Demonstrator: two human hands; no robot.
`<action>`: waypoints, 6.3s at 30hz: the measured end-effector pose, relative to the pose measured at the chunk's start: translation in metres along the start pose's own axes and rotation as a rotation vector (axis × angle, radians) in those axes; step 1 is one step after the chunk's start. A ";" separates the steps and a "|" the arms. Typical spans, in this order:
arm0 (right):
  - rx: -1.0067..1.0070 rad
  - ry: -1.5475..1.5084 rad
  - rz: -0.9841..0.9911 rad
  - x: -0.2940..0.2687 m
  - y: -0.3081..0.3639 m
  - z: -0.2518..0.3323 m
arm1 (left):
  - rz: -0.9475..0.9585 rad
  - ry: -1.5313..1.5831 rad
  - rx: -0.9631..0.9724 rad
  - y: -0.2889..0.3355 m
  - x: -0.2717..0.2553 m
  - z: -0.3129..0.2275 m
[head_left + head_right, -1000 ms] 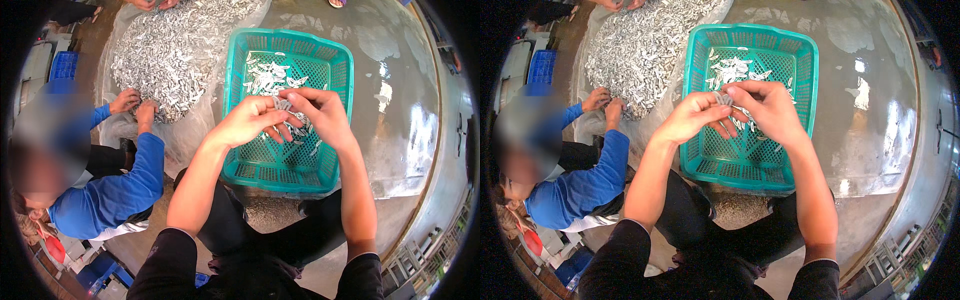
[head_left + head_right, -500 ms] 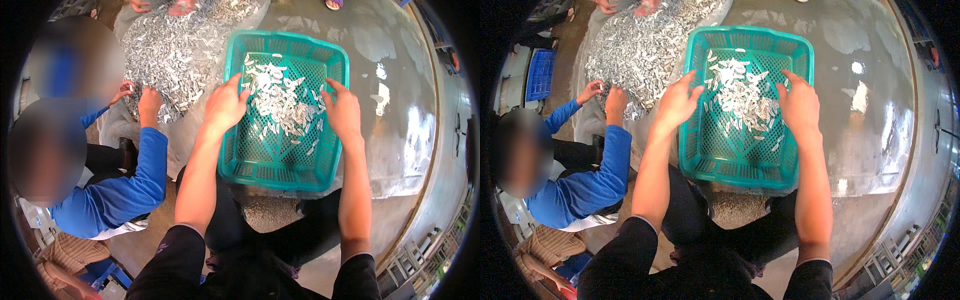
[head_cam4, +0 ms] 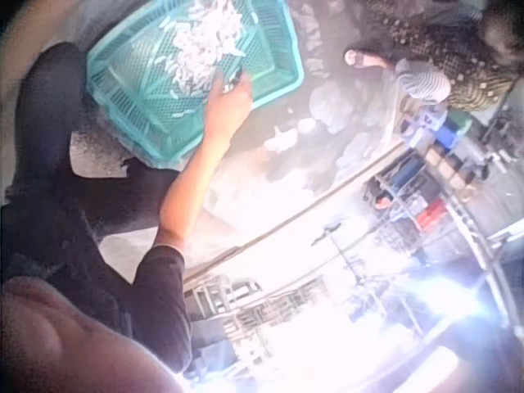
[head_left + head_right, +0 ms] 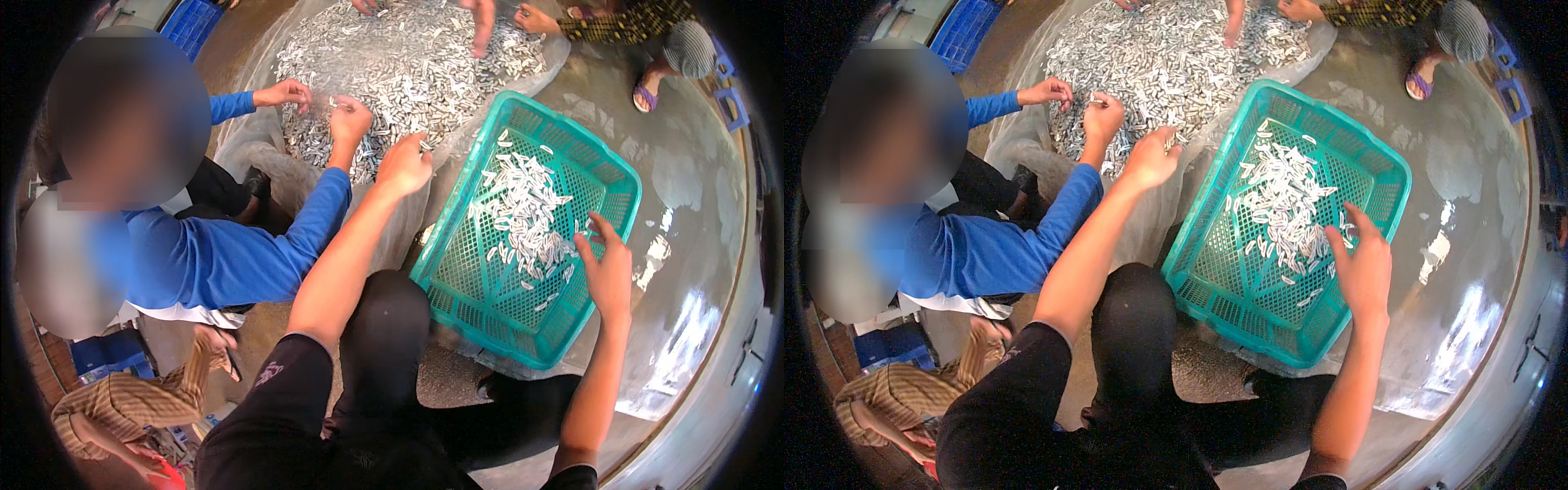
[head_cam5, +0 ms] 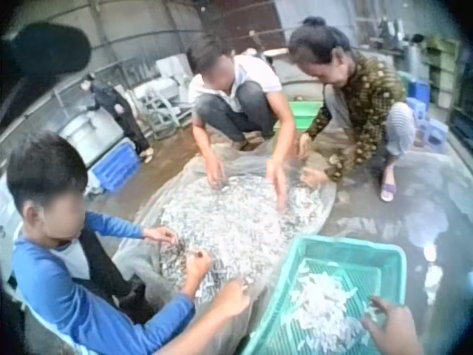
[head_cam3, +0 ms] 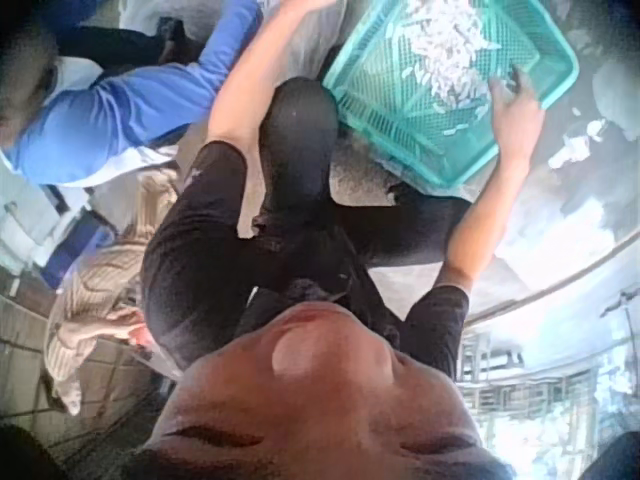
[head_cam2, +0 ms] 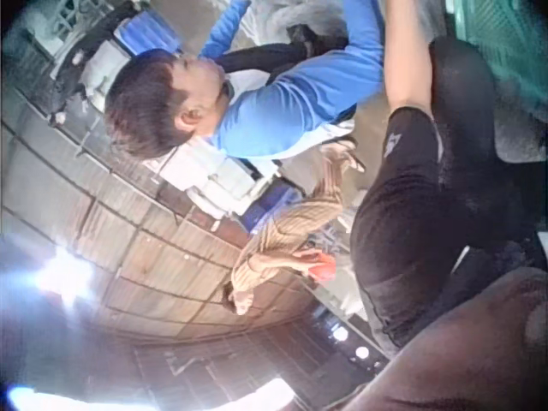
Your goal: The person sorts through a pile of small metal scrap pieces by hand, picking individual pieces and placing them into a green plastic basket while sitting on the floor with others.
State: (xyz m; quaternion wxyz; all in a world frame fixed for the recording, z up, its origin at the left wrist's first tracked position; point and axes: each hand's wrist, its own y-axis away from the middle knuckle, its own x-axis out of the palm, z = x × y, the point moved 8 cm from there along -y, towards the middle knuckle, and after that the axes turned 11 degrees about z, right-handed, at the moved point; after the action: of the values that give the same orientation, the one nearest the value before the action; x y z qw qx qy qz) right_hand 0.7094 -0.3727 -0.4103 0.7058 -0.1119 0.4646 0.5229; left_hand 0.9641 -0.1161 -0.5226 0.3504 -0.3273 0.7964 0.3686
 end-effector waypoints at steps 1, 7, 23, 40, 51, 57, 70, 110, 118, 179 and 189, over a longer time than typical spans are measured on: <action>-0.017 -0.001 0.024 0.005 0.001 0.002 | -0.132 -0.006 -0.026 -0.018 -0.009 0.006; -0.100 -0.027 0.167 0.035 0.030 -0.012 | -0.260 -0.436 0.029 -0.113 -0.017 0.003; -0.212 -0.200 0.184 0.036 0.020 -0.003 | 0.266 -0.503 0.104 -0.123 -0.011 0.031; -0.184 -0.242 0.218 0.038 0.003 -0.016 | 0.243 -0.095 0.138 -0.132 -0.057 0.032; -0.139 -0.205 0.224 0.049 -0.002 -0.018 | 0.230 -0.567 -0.005 -0.139 0.012 0.029; -0.118 -0.202 0.197 0.048 0.001 -0.018 | 0.329 -0.466 0.110 -0.146 -0.016 0.026; -0.094 -0.184 0.227 0.053 -0.001 -0.017 | 0.325 1.651 0.139 -0.121 -0.015 0.017; -0.106 -0.246 0.258 0.049 -0.025 -0.041 | 0.291 1.327 0.306 -0.034 -0.036 -0.094; -0.128 -0.238 0.243 0.055 -0.023 -0.053 | 0.286 1.003 0.152 -0.014 0.068 -0.063; -0.124 -1.132 0.843 0.216 -0.223 0.203 | -0.124 0.315 0.042 0.102 0.075 0.120; -0.159 -1.379 0.819 0.232 -0.203 0.158 | -0.048 1.145 0.064 0.054 0.040 0.095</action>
State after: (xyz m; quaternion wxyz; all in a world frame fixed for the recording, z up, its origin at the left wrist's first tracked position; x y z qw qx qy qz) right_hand 0.9701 -0.2104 -0.5703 0.5761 0.3655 -0.1100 0.7228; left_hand 0.9303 -0.0209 -0.5806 -0.1186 -0.4820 0.8623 0.1003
